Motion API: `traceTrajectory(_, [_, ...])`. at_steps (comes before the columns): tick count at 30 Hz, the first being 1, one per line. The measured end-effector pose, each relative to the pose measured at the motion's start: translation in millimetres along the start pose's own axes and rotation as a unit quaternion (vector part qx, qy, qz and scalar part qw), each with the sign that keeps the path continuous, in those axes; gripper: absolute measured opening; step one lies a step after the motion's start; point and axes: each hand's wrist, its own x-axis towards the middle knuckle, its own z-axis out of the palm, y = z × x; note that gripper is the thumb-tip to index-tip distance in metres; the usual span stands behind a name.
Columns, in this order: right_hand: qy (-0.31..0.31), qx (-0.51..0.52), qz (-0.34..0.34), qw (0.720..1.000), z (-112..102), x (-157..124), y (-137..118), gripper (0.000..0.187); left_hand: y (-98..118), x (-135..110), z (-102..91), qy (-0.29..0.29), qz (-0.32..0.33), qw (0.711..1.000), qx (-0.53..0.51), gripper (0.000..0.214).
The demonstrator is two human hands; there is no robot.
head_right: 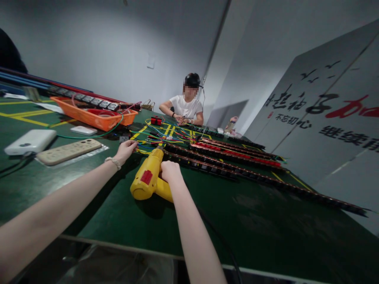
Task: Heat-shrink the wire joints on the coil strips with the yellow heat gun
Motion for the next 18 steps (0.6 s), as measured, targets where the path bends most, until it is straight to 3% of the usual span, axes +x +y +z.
traceTrajectory(8, [0.011, 0.006, -0.035, 0.999, 3.0, 21.1, -23.6, 0.023, -9.3, 4.8, -1.8, 0.004, 0.024, 1.0, 0.017, 0.031])
traceTrajectory(14, [0.026, 0.001, -0.058, 0.998, 3.3, 30.7, -35.5, 0.025, -3.7, 2.6, -0.8, 0.001, 0.017, 0.999, 0.037, 0.027])
traceTrajectory(18, [0.036, 0.001, -0.074, 0.997, 1.6, 35.7, -43.9, 0.026, -1.1, 2.5, -3.5, -0.003, 0.035, 0.994, 0.106, 0.026])
